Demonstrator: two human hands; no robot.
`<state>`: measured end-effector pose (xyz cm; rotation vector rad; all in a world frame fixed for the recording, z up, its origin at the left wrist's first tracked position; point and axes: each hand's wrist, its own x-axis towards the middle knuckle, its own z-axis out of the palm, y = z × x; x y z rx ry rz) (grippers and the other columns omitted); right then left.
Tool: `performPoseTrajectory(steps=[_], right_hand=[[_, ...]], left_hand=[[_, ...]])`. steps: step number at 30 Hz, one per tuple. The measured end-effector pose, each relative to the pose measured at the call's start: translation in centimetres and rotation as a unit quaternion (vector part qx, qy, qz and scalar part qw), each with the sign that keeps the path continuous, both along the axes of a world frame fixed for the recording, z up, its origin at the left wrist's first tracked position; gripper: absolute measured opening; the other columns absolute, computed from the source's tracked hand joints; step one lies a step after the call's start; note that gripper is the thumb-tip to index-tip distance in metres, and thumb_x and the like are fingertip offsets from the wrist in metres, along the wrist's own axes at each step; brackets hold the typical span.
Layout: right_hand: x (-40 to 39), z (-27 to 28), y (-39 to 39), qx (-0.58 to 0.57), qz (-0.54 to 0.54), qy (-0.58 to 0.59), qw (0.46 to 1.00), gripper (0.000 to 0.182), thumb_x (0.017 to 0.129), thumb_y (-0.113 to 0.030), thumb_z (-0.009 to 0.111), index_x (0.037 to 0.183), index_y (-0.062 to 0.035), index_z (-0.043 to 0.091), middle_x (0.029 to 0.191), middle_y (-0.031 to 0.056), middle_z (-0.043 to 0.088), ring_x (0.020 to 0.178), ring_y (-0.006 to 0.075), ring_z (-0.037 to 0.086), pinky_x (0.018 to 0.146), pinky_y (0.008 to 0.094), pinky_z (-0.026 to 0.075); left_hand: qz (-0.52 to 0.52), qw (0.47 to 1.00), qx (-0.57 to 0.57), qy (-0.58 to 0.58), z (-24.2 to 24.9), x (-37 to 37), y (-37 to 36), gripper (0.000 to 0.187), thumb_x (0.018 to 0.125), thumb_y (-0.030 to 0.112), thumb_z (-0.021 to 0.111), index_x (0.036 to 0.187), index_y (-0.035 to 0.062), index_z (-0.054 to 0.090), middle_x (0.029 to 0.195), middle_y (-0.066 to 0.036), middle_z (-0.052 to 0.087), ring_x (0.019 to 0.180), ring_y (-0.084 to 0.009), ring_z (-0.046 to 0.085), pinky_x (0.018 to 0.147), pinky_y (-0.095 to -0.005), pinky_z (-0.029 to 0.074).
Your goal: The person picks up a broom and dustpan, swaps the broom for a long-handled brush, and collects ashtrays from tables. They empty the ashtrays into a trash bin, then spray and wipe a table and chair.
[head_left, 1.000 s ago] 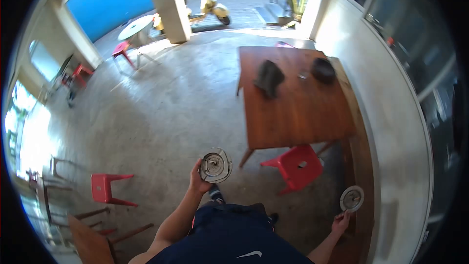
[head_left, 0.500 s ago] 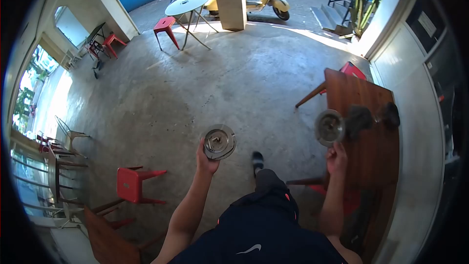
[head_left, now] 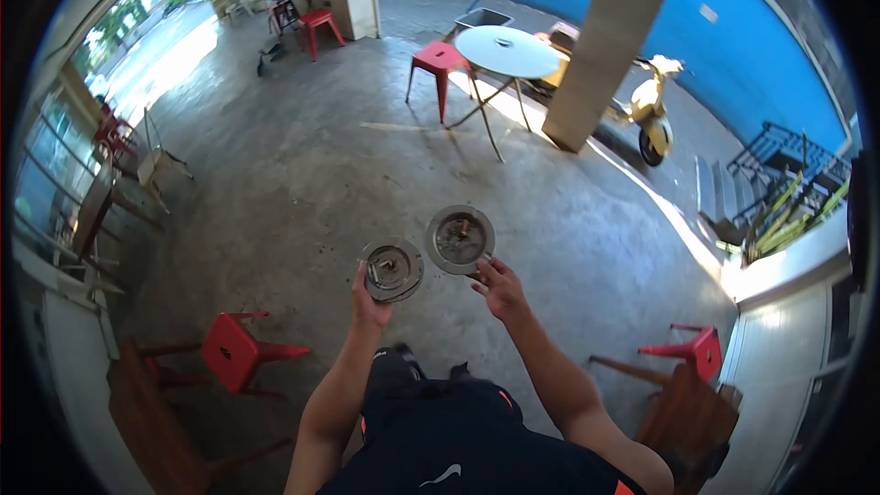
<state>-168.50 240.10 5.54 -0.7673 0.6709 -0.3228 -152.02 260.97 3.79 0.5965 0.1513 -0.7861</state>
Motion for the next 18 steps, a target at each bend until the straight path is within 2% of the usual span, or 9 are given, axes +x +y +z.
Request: performPoseTrajectory(steps=[4, 8, 12, 18], right_hand=[[15.8, -1.0, -1.7, 0.01, 0.068, 0.0, 0.998, 0.012, 0.087, -0.023, 0.068, 0.089, -0.0153, 0.058, 0.074, -0.0021, 0.056, 0.087, 0.0177, 0.061, 0.078, 0.0373, 0.04], [29.0, -3.1, -2.8, 0.048, 0.095, -0.037, 0.994, 0.012, 0.087, -0.022, 0.067, 0.086, -0.0153, 0.058, 0.077, -0.0013, 0.058, 0.088, 0.018, 0.06, 0.079, 0.0379, 0.041], [39.5, -4.2, -6.0, 0.062, 0.093, -0.003, 0.994, 0.012, 0.087, -0.021, 0.067, 0.085, -0.0152, 0.057, 0.072, -0.002, 0.057, 0.083, 0.0191, 0.061, 0.082, 0.0406, 0.043], [54.2, -1.7, -14.1, 0.074, 0.028, -0.025, 0.997, 0.009, 0.088, -0.017, 0.066, 0.085, -0.0138, 0.058, 0.065, -0.0004, 0.055, 0.082, 0.0208, 0.063, 0.082, 0.0435, 0.047]], left_hand=[[0.058, 0.998, 0.0, -0.011, -2.1, 10.6, -0.5, 0.044, 0.097, 0.038, 0.042, 0.125, 0.0053, 0.053, 0.122, -0.01, 0.06, 0.112, -0.0251, 0.057, 0.098, -0.0422, 0.045], [0.064, 0.998, 0.007, 0.003, -4.6, 22.4, -1.5, 0.045, 0.097, 0.039, 0.042, 0.125, 0.0049, 0.052, 0.123, -0.01, 0.059, 0.113, -0.0254, 0.057, 0.098, -0.0419, 0.045], [0.049, 0.999, 0.014, 0.011, -5.3, 34.7, -6.2, 0.047, 0.097, 0.04, 0.045, 0.126, 0.0043, 0.051, 0.124, -0.012, 0.058, 0.113, -0.0262, 0.056, 0.099, -0.0422, 0.044], [-0.001, 0.998, 0.049, 0.037, -4.3, 53.4, -15.1, 0.044, 0.097, 0.039, 0.046, 0.125, 0.0056, 0.052, 0.126, -0.011, 0.057, 0.114, -0.0264, 0.055, 0.099, -0.0422, 0.044]])
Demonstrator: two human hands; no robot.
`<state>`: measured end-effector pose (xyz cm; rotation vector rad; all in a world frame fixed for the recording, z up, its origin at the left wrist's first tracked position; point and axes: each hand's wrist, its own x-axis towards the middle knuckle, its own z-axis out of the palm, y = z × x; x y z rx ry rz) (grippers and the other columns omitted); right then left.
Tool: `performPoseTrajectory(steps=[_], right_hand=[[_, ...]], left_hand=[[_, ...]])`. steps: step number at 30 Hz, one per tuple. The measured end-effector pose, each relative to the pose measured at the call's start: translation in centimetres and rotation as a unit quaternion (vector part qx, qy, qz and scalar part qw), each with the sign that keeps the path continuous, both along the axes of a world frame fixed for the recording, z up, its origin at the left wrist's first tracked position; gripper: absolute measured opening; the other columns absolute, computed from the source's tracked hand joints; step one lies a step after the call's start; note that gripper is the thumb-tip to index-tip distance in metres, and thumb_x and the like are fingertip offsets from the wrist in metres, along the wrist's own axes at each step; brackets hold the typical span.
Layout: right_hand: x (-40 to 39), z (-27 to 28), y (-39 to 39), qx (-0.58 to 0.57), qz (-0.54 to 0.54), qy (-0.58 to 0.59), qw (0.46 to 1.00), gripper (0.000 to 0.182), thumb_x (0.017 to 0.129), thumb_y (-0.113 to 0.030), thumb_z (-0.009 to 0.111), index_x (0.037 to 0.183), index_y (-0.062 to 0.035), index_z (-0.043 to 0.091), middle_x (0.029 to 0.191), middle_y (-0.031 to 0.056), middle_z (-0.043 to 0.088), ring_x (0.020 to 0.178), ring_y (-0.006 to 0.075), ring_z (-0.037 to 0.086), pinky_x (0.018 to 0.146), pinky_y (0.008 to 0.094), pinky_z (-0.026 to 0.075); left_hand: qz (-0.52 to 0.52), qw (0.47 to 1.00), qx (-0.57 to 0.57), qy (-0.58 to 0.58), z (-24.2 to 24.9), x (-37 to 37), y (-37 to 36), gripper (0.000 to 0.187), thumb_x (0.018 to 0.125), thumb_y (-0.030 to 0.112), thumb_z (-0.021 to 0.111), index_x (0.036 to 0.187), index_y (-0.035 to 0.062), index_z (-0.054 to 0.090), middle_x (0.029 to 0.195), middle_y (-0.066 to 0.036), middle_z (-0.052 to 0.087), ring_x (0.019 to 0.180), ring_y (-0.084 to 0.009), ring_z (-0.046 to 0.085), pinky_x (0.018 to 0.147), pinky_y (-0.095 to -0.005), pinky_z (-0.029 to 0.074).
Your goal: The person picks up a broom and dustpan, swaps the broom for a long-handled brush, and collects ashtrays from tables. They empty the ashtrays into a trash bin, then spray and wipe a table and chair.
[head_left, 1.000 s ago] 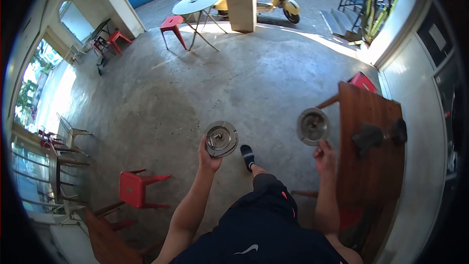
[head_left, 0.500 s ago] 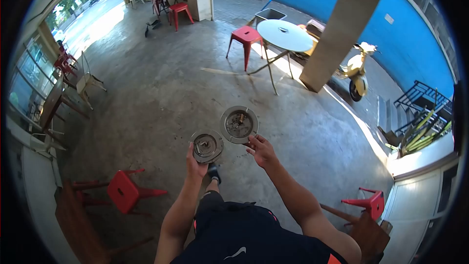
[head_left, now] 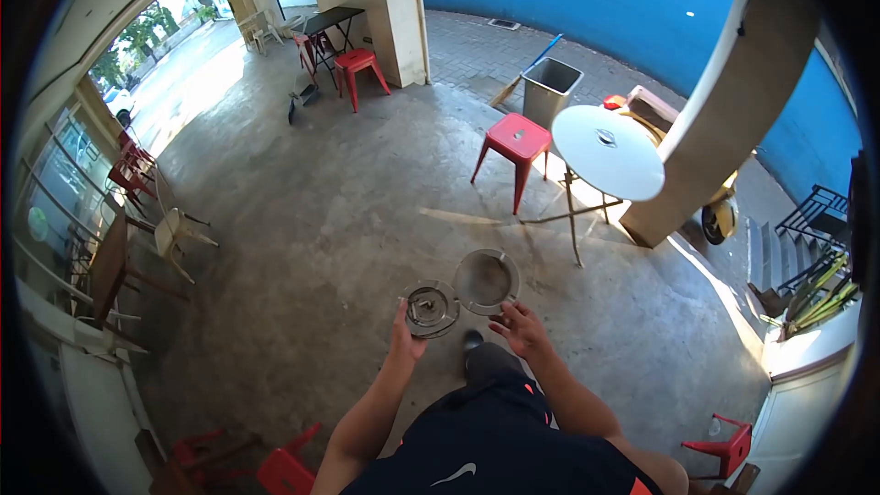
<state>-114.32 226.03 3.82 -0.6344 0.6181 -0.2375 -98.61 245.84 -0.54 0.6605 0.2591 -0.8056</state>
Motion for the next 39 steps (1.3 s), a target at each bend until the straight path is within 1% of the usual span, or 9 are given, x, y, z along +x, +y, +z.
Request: performPoseTrajectory(steps=[8, 11, 17, 20, 23, 26, 30, 33, 39], right_hand=[[25.5, -3.3, -14.9, 0.015, 0.018, -0.009, 1.0, 0.006, 0.089, -0.016, 0.064, 0.085, -0.0134, 0.06, 0.065, 0.0013, 0.057, 0.076, 0.0203, 0.063, 0.078, 0.0423, 0.051], [35.6, -2.6, -20.2, 0.023, 0.009, -0.017, 1.0, 0.007, 0.089, -0.017, 0.064, 0.084, -0.0137, 0.06, 0.064, 0.0008, 0.057, 0.073, 0.0188, 0.062, 0.078, 0.0417, 0.051], [52.9, -0.9, -32.2, 0.002, 0.001, -0.03, 1.0, 0.01, 0.091, -0.019, 0.062, 0.083, -0.0145, 0.058, 0.063, -0.0013, 0.055, 0.072, 0.016, 0.061, 0.076, 0.0389, 0.05], [61.2, -1.9, -38.3, 0.01, -0.036, -0.028, 0.999, 0.009, 0.092, -0.02, 0.06, 0.085, -0.0142, 0.058, 0.066, -0.0006, 0.056, 0.072, 0.0155, 0.06, 0.075, 0.038, 0.05], [68.1, -3.3, -43.4, 0.031, -0.094, -0.027, 0.995, 0.008, 0.09, -0.018, 0.063, 0.087, -0.0137, 0.058, 0.073, -0.001, 0.058, 0.074, 0.0169, 0.061, 0.072, 0.0386, 0.052], [72.9, -4.6, -48.8, 0.04, -0.164, 0.01, 0.986, 0.009, 0.089, -0.019, 0.064, 0.087, -0.0137, 0.058, 0.073, -0.0003, 0.058, 0.076, 0.0189, 0.062, 0.071, 0.0391, 0.053], [77.0, -2.4, -56.2, 0.034, -0.255, 0.012, 0.966, 0.014, 0.088, -0.02, 0.065, 0.082, -0.0133, 0.055, 0.072, 0.0006, 0.058, 0.073, 0.0182, 0.061, 0.067, 0.0371, 0.053], [79.9, -3.7, -62.0, 0.027, -0.343, 0.026, 0.938, 0.015, 0.088, -0.021, 0.066, 0.081, -0.0139, 0.055, 0.072, 0.0, 0.057, 0.071, 0.015, 0.06, 0.067, 0.0352, 0.053], [86.8, -7.5, -77.3, 0.066, -0.421, 0.072, 0.902, 0.011, 0.089, -0.022, 0.065, 0.085, -0.0148, 0.058, 0.074, -0.0002, 0.057, 0.073, 0.0148, 0.059, 0.067, 0.0333, 0.051]], left_hand=[[0.034, 0.999, 0.002, -0.024, 1.1, 26.0, -10.3, 0.044, 0.095, 0.039, 0.051, 0.125, 0.0063, 0.052, 0.125, -0.011, 0.057, 0.114, -0.0269, 0.055, 0.1, -0.0439, 0.043], [0.091, 0.995, 0.043, -0.016, 1.3, 34.4, -11.8, 0.045, 0.095, 0.041, 0.05, 0.124, 0.0062, 0.052, 0.124, -0.013, 0.058, 0.114, -0.0273, 0.056, 0.1, -0.0444, 0.043], [0.142, 0.989, -0.023, -0.037, -0.7, 50.9, -16.4, 0.043, 0.096, 0.038, 0.047, 0.123, 0.0055, 0.054, 0.121, -0.011, 0.06, 0.112, -0.0263, 0.057, 0.099, -0.0435, 0.044], [0.158, 0.987, -0.007, -0.008, -0.5, 59.4, -22.0, 0.041, 0.097, 0.036, 0.045, 0.123, 0.0053, 0.054, 0.121, -0.01, 0.06, 0.112, -0.0255, 0.057, 0.099, -0.0427, 0.044], [0.108, 0.994, -0.01, -0.017, 0.3, 69.4, -29.6, 0.04, 0.097, 0.034, 0.045, 0.124, 0.0056, 0.052, 0.123, -0.01, 0.059, 0.113, -0.0247, 0.057, 0.098, -0.0425, 0.045], [0.005, 0.999, -0.002, -0.043, 4.4, 78.2, -39.3, 0.04, 0.096, 0.034, 0.047, 0.126, 0.007, 0.051, 0.124, -0.01, 0.058, 0.114, -0.024, 0.056, 0.098, -0.0423, 0.046], [-0.128, 0.991, 0.03, -0.033, 6.6, 89.1, -53.6, 0.041, 0.095, 0.035, 0.05, 0.127, 0.0089, 0.051, 0.125, -0.008, 0.058, 0.114, -0.0236, 0.056, 0.097, -0.0415, 0.046], [-0.194, 0.978, 0.065, -0.033, 6.7, 95.3, -64.0, 0.043, 0.095, 0.037, 0.051, 0.127, 0.0095, 0.051, 0.125, -0.007, 0.058, 0.113, -0.0234, 0.057, 0.097, -0.0415, 0.046], [-0.242, 0.968, 0.054, -0.042, 5.7, 102.2, -81.4, 0.042, 0.095, 0.038, 0.049, 0.126, 0.0091, 0.052, 0.124, -0.007, 0.059, 0.113, -0.0239, 0.057, 0.097, -0.0434, 0.046]])
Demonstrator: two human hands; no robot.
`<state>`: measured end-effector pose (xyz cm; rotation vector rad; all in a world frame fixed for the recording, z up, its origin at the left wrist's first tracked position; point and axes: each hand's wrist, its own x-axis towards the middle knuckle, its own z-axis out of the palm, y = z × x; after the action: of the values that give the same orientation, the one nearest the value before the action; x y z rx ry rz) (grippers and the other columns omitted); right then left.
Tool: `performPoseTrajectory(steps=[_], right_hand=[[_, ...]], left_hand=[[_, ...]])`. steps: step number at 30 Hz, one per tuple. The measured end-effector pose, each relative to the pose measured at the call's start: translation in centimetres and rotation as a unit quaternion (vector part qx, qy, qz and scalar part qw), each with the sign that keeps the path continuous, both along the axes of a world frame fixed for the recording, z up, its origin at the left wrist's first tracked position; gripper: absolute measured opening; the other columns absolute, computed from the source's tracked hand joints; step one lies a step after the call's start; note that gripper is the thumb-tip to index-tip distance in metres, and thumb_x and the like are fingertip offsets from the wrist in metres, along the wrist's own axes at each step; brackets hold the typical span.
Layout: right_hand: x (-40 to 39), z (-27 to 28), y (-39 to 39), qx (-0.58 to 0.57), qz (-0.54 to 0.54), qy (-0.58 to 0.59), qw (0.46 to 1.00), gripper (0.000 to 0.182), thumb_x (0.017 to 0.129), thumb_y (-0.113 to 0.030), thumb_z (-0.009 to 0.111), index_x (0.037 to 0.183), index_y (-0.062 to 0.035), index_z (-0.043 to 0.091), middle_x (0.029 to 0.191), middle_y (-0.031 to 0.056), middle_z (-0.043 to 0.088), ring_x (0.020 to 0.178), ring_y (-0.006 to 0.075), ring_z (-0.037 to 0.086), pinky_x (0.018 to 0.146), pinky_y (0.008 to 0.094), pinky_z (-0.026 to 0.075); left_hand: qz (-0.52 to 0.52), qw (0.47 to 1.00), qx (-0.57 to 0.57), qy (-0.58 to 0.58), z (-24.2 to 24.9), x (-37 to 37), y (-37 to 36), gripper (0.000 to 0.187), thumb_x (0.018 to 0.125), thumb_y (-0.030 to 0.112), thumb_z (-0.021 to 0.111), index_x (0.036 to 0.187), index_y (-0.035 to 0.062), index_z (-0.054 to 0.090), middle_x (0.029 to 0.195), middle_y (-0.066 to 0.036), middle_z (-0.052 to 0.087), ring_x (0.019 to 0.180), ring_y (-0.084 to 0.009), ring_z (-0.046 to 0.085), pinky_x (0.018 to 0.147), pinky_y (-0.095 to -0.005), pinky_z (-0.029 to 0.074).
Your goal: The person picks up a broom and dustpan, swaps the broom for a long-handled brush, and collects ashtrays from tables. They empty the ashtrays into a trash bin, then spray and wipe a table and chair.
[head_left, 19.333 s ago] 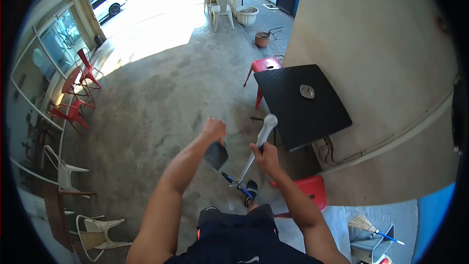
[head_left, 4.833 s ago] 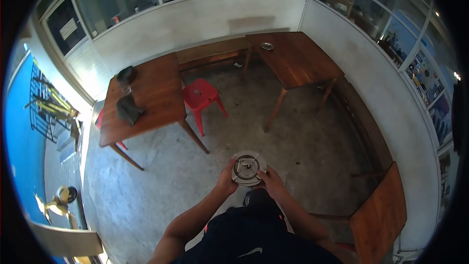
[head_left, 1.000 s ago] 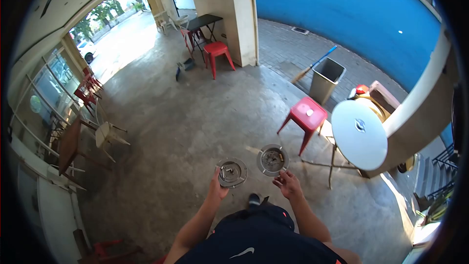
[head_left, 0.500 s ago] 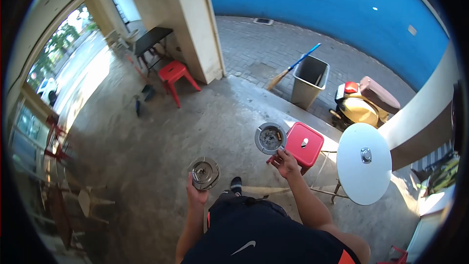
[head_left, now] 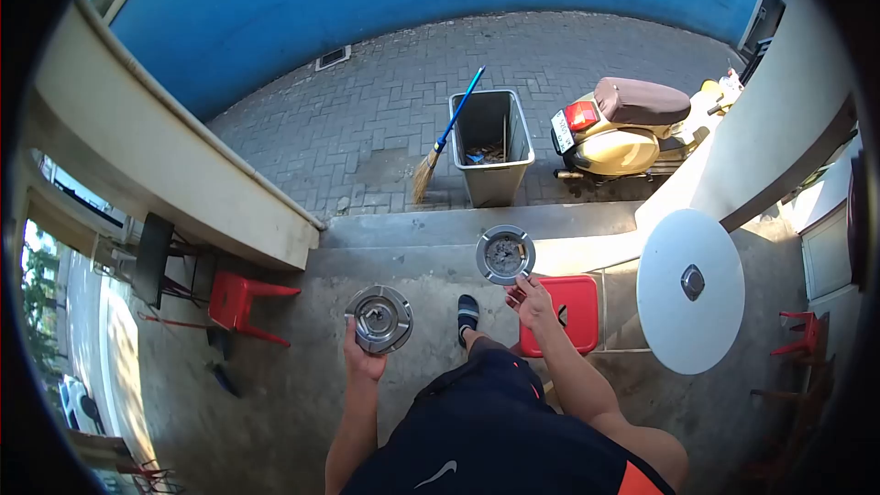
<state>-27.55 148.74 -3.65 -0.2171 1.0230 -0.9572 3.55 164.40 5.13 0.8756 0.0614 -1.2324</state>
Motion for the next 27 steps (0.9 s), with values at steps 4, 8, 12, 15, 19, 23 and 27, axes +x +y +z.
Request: performPoseTrajectory(steps=[4, 8, 12, 15, 19, 23, 27], right_hand=[[3.6, -2.5, -10.8, 0.02, -0.034, -0.006, 0.999, 0.013, 0.089, -0.023, 0.065, 0.083, -0.015, 0.057, 0.076, 0.0002, 0.057, 0.075, 0.0147, 0.059, 0.065, 0.0335, 0.05], [6.4, -2.9, -20.9, 0.025, -0.087, -0.005, 0.996, 0.014, 0.088, -0.021, 0.066, 0.083, -0.0143, 0.055, 0.077, 0.0013, 0.055, 0.075, 0.0172, 0.057, 0.067, 0.0358, 0.05], [8.1, -3.3, -28.7, 0.045, -0.14, 0.039, 0.988, 0.014, 0.089, -0.02, 0.065, 0.083, -0.0145, 0.054, 0.076, 0.0013, 0.053, 0.076, 0.017, 0.057, 0.067, 0.036, 0.05], [8.9, -4.5, -32.8, 0.026, -0.182, 0.055, 0.981, 0.014, 0.089, -0.022, 0.065, 0.083, -0.0148, 0.054, 0.075, -0.0002, 0.054, 0.074, 0.0144, 0.057, 0.065, 0.0324, 0.049], [10.2, -4.9, -38.8, 0.053, -0.239, 0.08, 0.966, 0.017, 0.09, -0.023, 0.064, 0.08, -0.0155, 0.052, 0.073, -0.0017, 0.054, 0.071, 0.0131, 0.057, 0.063, 0.0303, 0.048], [10.4, -7.5, -44.8, 0.075, -0.255, 0.118, 0.957, 0.019, 0.091, -0.023, 0.064, 0.079, -0.0165, 0.051, 0.068, -0.0027, 0.053, 0.066, 0.0119, 0.056, 0.06, 0.03, 0.048], [11.3, -12.4, -52.3, -0.019, -0.256, 0.079, 0.963, 0.012, 0.09, -0.013, 0.063, 0.085, -0.0117, 0.053, 0.068, -0.0013, 0.049, 0.056, 0.0092, 0.049, 0.047, 0.0229, 0.039]], left_hand=[[0.007, 0.999, 0.027, 0.045, -0.4, 4.4, -7.8, 0.043, 0.096, 0.038, 0.045, 0.128, 0.0089, 0.05, 0.126, -0.008, 0.058, 0.115, -0.0251, 0.056, 0.098, -0.0439, 0.046], [-0.027, 0.999, 0.032, 0.034, -0.1, 9.3, -17.0, 0.044, 0.097, 0.038, 0.042, 0.129, 0.0093, 0.05, 0.129, -0.009, 0.055, 0.119, -0.0259, 0.053, 0.101, -0.0455, 0.043], [-0.07, 0.996, 0.029, 0.045, -1.2, 14.3, -27.9, 0.044, 0.096, 0.037, 0.044, 0.129, 0.0084, 0.049, 0.128, -0.008, 0.056, 0.118, -0.0261, 0.054, 0.101, -0.0455, 0.042], [-0.117, 0.99, 0.039, 0.067, -4.2, 18.6, -36.0, 0.042, 0.096, 0.035, 0.043, 0.128, 0.0075, 0.05, 0.126, -0.009, 0.057, 0.116, -0.0266, 0.055, 0.101, -0.0453, 0.041], [-0.199, 0.977, 0.06, 0.054, -4.0, 22.0, -46.2, 0.045, 0.094, 0.037, 0.047, 0.128, 0.0074, 0.05, 0.125, -0.01, 0.058, 0.114, -0.0264, 0.056, 0.1, -0.0451, 0.043], [-0.225, 0.97, 0.078, 0.042, -3.3, 23.0, -52.9, 0.045, 0.093, 0.037, 0.048, 0.126, 0.0073, 0.052, 0.124, -0.01, 0.059, 0.114, -0.0264, 0.056, 0.1, -0.0454, 0.042], [-0.216, 0.971, 0.086, 0.059, -5.2, 23.1, -58.1, 0.045, 0.093, 0.036, 0.048, 0.127, 0.0059, 0.051, 0.124, -0.011, 0.058, 0.114, -0.0285, 0.056, 0.101, -0.0462, 0.042]])
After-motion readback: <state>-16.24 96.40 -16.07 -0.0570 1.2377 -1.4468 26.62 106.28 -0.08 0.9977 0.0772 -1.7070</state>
